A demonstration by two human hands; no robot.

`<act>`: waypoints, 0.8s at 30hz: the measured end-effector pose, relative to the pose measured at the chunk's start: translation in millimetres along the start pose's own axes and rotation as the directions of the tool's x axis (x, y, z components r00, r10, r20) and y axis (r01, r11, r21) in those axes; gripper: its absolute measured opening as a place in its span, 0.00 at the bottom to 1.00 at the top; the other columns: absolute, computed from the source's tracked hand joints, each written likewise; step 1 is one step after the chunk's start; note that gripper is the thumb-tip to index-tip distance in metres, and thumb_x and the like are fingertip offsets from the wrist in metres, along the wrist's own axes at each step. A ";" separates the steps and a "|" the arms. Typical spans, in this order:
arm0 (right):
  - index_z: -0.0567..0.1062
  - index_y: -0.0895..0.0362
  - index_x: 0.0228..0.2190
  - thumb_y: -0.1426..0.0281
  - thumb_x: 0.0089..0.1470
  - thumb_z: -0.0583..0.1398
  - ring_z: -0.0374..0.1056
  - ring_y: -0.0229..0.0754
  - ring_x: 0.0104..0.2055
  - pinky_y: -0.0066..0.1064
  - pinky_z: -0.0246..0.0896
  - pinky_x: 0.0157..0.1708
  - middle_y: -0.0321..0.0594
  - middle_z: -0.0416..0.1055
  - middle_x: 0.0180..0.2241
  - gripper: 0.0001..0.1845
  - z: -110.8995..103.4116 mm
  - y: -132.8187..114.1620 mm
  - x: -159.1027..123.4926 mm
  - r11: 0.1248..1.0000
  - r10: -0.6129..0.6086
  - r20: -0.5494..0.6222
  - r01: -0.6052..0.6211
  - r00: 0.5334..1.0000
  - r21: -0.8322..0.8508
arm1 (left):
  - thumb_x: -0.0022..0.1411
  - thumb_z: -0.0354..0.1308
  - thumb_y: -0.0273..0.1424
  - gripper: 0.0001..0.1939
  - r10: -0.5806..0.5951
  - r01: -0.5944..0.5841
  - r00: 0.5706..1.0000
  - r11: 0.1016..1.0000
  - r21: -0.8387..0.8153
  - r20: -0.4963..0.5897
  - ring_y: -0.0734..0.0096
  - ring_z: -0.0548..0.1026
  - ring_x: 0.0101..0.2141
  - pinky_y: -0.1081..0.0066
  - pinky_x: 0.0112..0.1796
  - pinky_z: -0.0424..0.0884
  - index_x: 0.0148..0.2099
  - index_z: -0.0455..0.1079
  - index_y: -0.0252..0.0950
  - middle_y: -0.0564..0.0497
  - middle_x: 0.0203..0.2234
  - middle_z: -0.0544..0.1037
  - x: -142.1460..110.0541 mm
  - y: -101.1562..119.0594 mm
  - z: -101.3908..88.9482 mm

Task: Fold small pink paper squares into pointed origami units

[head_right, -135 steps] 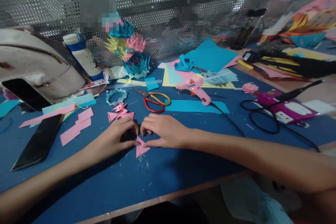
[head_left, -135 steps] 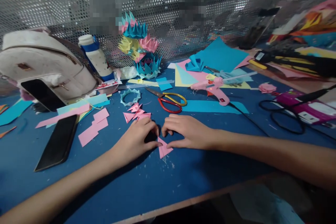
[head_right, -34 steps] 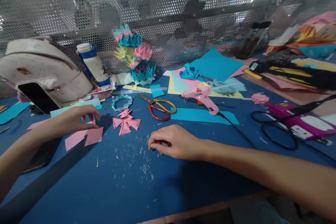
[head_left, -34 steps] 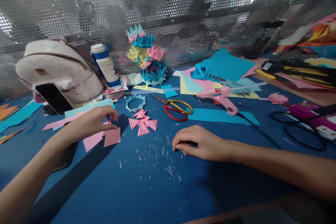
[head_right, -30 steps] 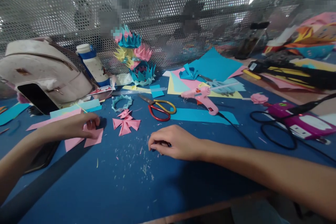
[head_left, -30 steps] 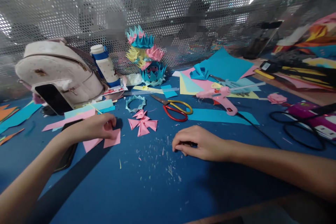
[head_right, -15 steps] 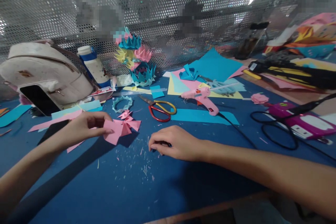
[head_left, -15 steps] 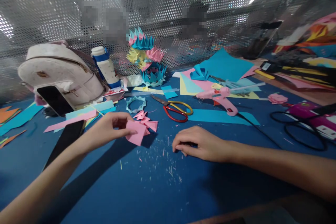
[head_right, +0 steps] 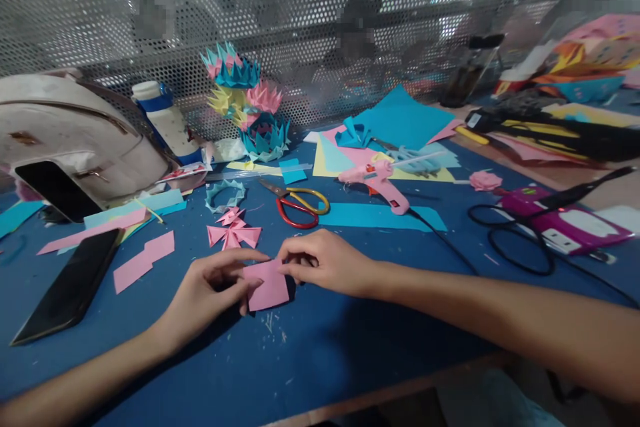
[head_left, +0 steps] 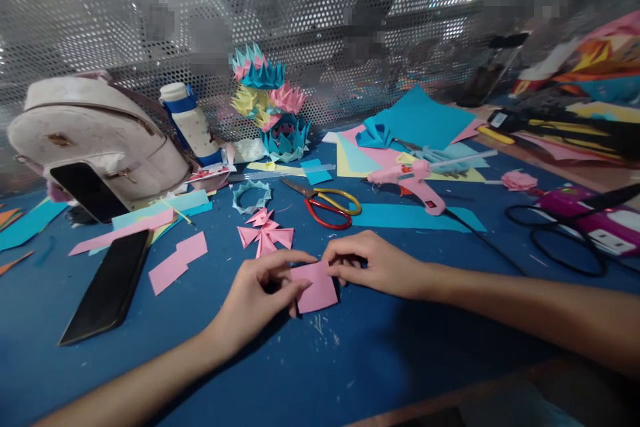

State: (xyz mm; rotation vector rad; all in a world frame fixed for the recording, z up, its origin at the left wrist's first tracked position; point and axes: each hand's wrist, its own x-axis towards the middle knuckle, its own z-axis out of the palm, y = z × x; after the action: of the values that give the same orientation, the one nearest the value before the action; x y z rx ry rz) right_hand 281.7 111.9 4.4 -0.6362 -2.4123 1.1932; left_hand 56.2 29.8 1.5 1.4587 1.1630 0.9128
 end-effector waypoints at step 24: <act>0.73 0.55 0.46 0.62 0.67 0.54 0.65 0.47 0.52 0.41 0.59 0.52 0.46 0.71 0.49 0.13 -32.0 14.5 15.4 0.937 -0.126 -0.261 0.029 0.957 -0.348 | 0.62 0.63 0.37 0.11 0.076 -0.083 0.967 0.996 -0.022 -0.243 0.75 0.71 0.25 0.76 0.28 0.66 0.35 0.67 0.35 0.53 0.26 0.76 3.3 -2.0 -2.3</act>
State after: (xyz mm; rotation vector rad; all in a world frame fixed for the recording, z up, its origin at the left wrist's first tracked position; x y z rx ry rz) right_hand 288.7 148.7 12.9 -0.7452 -2.3868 0.6042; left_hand 54.4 33.7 -0.1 1.4046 1.2673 1.1856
